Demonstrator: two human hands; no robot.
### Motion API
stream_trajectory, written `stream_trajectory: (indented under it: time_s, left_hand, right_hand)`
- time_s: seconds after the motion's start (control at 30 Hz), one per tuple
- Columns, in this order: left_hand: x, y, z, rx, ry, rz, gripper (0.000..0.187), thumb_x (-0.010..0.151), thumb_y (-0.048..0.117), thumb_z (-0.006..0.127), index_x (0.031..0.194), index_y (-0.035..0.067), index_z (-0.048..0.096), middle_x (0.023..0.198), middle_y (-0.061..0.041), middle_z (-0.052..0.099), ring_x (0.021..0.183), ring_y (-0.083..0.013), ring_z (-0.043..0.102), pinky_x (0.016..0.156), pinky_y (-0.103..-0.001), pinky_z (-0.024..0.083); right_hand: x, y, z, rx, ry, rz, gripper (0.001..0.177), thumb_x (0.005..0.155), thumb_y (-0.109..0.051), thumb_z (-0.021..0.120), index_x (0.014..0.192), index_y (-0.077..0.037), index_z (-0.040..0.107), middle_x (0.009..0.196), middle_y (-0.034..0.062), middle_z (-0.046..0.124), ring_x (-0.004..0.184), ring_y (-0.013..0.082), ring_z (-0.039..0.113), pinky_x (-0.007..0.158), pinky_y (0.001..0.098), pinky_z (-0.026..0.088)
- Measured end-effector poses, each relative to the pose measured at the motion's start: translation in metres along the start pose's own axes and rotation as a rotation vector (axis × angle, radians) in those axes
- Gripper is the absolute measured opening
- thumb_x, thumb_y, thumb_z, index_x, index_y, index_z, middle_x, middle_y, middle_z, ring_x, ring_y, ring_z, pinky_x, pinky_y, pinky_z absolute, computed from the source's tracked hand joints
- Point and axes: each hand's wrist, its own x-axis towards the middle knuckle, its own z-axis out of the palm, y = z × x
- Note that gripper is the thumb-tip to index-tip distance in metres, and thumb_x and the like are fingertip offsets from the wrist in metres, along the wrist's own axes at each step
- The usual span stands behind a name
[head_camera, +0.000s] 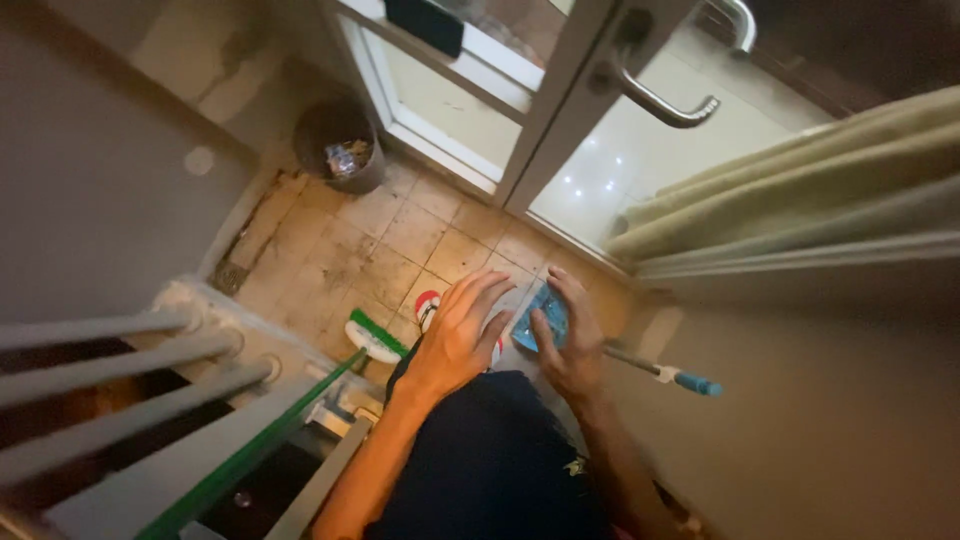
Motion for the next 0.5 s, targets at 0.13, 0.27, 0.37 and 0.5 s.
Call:
stream_trajectory:
  time_s: [0.13, 0.27, 0.37, 0.5]
  left_hand:
    - [-0.016, 0.001, -0.021, 0.024, 0.068, -0.065, 0.040, 0.093, 0.008, 0.072, 0.130, -0.001, 0.062, 0.135, -0.018, 0.062, 0.131, -0.0383, 0.057, 0.113, -0.046, 0.045]
    - [-0.022, -0.006, -0.042, 0.089, 0.141, -0.117, 0.041, 0.092, 0.011, 0.072, 0.131, 0.001, 0.062, 0.135, -0.017, 0.062, 0.132, -0.0378, 0.057, 0.113, -0.045, 0.045]
    - [-0.026, -0.011, -0.053, 0.135, 0.158, -0.171, 0.041, 0.094, 0.014, 0.070, 0.132, 0.002, 0.061, 0.136, -0.018, 0.062, 0.132, -0.0384, 0.056, 0.112, -0.046, 0.044]
    - [-0.034, -0.030, -0.063, 0.141, 0.220, -0.172, 0.040, 0.097, 0.017, 0.068, 0.134, 0.003, 0.060, 0.137, -0.017, 0.062, 0.133, -0.0366, 0.056, 0.114, -0.046, 0.044]
  right_hand:
    - [0.005, -0.007, 0.015, 0.052, -0.064, -0.022, 0.046, 0.094, -0.006, 0.069, 0.137, 0.001, 0.055, 0.144, 0.0236, 0.058, 0.138, 0.0375, 0.056, 0.116, 0.0446, 0.044]
    - [0.023, -0.020, 0.033, 0.046, -0.115, -0.114, 0.046, 0.095, -0.009, 0.070, 0.137, 0.001, 0.054, 0.144, 0.0237, 0.058, 0.137, 0.0374, 0.056, 0.115, 0.0439, 0.045]
    - [0.033, -0.029, 0.045, 0.036, -0.138, -0.172, 0.047, 0.096, -0.010, 0.070, 0.139, 0.000, 0.053, 0.144, 0.0238, 0.058, 0.138, 0.0377, 0.056, 0.116, 0.0443, 0.045]
    - [0.050, -0.046, 0.057, 0.050, -0.178, -0.252, 0.047, 0.099, -0.012, 0.069, 0.141, 0.000, 0.051, 0.147, 0.0237, 0.056, 0.139, 0.0384, 0.055, 0.116, 0.0453, 0.044]
